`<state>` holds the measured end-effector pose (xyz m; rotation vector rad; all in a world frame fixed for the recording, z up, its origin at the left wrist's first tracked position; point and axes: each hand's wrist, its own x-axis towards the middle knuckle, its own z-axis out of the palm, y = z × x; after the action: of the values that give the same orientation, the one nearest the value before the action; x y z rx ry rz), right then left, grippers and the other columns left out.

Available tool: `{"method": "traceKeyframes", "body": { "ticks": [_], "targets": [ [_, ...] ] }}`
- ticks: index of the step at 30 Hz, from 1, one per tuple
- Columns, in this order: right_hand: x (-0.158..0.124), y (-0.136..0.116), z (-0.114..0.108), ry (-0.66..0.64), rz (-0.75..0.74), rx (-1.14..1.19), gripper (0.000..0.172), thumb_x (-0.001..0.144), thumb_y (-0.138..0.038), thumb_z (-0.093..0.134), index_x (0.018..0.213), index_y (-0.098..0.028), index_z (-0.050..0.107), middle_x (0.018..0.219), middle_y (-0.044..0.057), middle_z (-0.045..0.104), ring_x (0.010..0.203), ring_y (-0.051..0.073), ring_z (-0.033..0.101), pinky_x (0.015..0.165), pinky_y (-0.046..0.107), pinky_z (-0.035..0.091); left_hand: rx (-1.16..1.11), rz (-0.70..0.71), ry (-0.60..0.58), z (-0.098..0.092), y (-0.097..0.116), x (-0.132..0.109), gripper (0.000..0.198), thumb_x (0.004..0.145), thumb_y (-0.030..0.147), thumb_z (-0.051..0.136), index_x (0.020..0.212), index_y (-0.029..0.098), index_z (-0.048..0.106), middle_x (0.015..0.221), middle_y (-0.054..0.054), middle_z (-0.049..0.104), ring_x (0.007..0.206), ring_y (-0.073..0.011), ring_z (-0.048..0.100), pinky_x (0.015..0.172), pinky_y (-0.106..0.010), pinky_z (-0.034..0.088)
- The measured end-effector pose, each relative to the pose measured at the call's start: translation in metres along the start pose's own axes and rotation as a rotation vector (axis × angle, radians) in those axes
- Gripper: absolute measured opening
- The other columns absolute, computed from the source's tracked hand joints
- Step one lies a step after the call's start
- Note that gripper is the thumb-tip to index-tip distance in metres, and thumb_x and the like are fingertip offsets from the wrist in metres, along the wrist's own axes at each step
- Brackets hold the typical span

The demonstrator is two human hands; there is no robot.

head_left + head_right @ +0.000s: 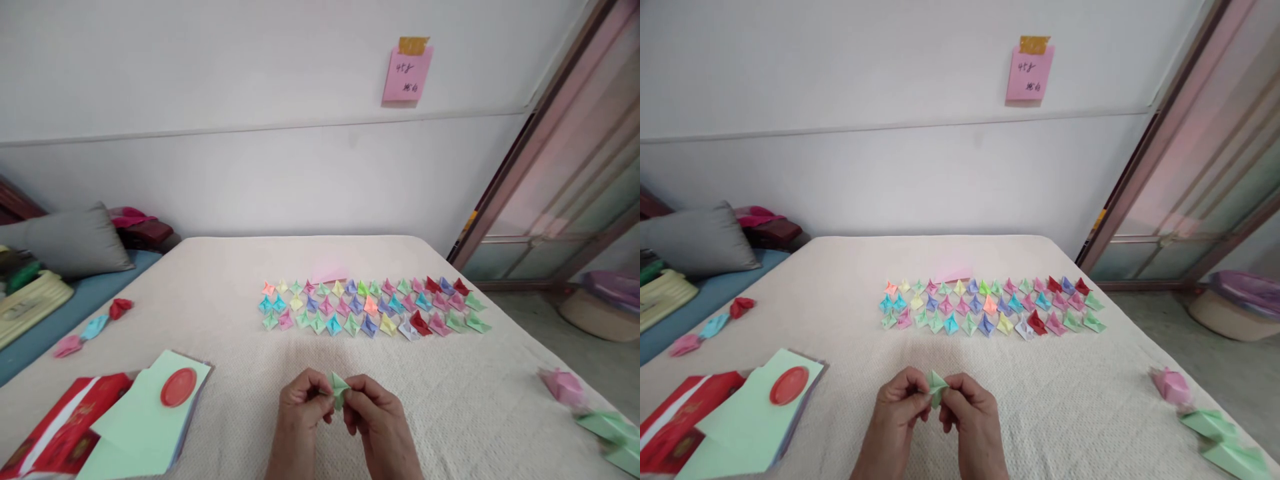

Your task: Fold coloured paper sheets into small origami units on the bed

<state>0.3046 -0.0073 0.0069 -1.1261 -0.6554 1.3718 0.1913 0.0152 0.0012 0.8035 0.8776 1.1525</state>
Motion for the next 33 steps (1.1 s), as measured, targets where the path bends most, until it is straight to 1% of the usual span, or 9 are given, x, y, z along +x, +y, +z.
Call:
{"method": "traceKeyframes", "body": {
  "ticks": [3,5,8,10,16,19,22,28,33],
  "targets": [
    [0.000,0.002,0.000,0.022,-0.022,0.036,0.002,0.069,-0.020,0.063,0.069,-0.019,0.062,0.053,-0.005,0.048,0.047,0.010,0.042,0.045,0.022,0.030,0.002,-0.005,-0.005,0.000,0.000,0.001,0.008,0.061,0.014,0.066,0.058,0.017,0.060,0.050,0.005,0.051,0.049,-0.0097,0.044,0.050,-0.022,0.030],
    [0.000,0.001,-0.001,0.026,-0.046,0.056,0.008,0.068,-0.018,0.064,0.074,-0.021,0.059,0.056,-0.006,0.047,0.047,0.009,0.042,0.045,0.022,0.030,0.009,-0.009,-0.015,0.001,0.000,0.001,0.008,0.061,0.013,0.066,0.058,0.017,0.059,0.051,0.005,0.052,0.049,-0.0096,0.044,0.050,-0.022,0.030],
    [0.000,-0.001,-0.004,-0.019,-0.095,0.004,0.006,0.068,-0.018,0.062,0.068,-0.020,0.057,0.057,-0.006,0.047,0.048,0.009,0.042,0.046,0.022,0.031,0.038,0.004,-0.042,0.001,0.002,-0.001,0.009,0.064,0.010,0.063,0.060,0.017,0.059,0.052,0.004,0.052,0.051,-0.0096,0.045,0.051,-0.022,0.029],
    [0.000,-0.004,-0.006,-0.043,-0.114,-0.037,0.008,0.069,-0.018,0.061,0.063,-0.020,0.056,0.057,-0.005,0.048,0.049,0.010,0.043,0.047,0.023,0.032,0.053,0.009,-0.058,0.000,0.003,-0.001,0.010,0.065,0.009,0.061,0.060,0.017,0.059,0.052,0.004,0.052,0.051,-0.0099,0.044,0.051,-0.023,0.029],
    [0.000,-0.006,-0.008,-0.017,-0.129,-0.070,0.003,0.068,-0.018,0.059,0.066,-0.020,0.058,0.054,-0.005,0.049,0.048,0.010,0.045,0.047,0.023,0.033,0.040,-0.010,-0.106,0.000,0.003,-0.002,0.009,0.066,0.010,0.061,0.062,0.018,0.059,0.054,0.004,0.054,0.051,-0.0100,0.045,0.051,-0.023,0.030],
    [-0.001,-0.003,-0.008,0.028,-0.108,-0.034,0.004,0.067,-0.016,0.058,0.067,-0.020,0.058,0.053,-0.006,0.049,0.046,0.010,0.043,0.046,0.023,0.031,0.039,-0.004,-0.106,0.001,0.001,-0.002,0.010,0.065,0.008,0.059,0.061,0.017,0.059,0.053,0.004,0.053,0.051,-0.0100,0.044,0.050,-0.023,0.031],
    [-0.001,-0.001,-0.008,0.054,-0.083,0.001,0.005,0.067,-0.015,0.057,0.064,-0.019,0.058,0.050,-0.006,0.047,0.046,0.009,0.042,0.046,0.023,0.030,0.034,-0.001,-0.100,0.002,0.000,-0.001,0.011,0.062,0.006,0.058,0.059,0.016,0.059,0.051,0.004,0.052,0.051,-0.0100,0.043,0.051,-0.023,0.031],
    [-0.003,-0.006,-0.009,0.009,-0.108,-0.073,0.010,0.069,-0.016,0.058,0.060,-0.017,0.063,0.046,-0.004,0.052,0.048,0.011,0.045,0.050,0.024,0.033,0.016,0.003,-0.087,0.001,0.002,0.000,0.011,0.063,0.006,0.059,0.060,0.016,0.062,0.052,0.004,0.053,0.052,-0.0102,0.045,0.052,-0.024,0.032],
    [-0.003,-0.009,-0.014,-0.030,-0.166,-0.115,0.012,0.070,-0.017,0.060,0.059,-0.018,0.064,0.052,-0.001,0.056,0.053,0.013,0.050,0.052,0.026,0.037,-0.053,-0.029,-0.087,0.002,0.010,-0.005,0.012,0.069,0.010,0.057,0.067,0.015,0.068,0.058,0.000,0.058,0.057,-0.0122,0.051,0.057,-0.025,0.037]
  ]
}}
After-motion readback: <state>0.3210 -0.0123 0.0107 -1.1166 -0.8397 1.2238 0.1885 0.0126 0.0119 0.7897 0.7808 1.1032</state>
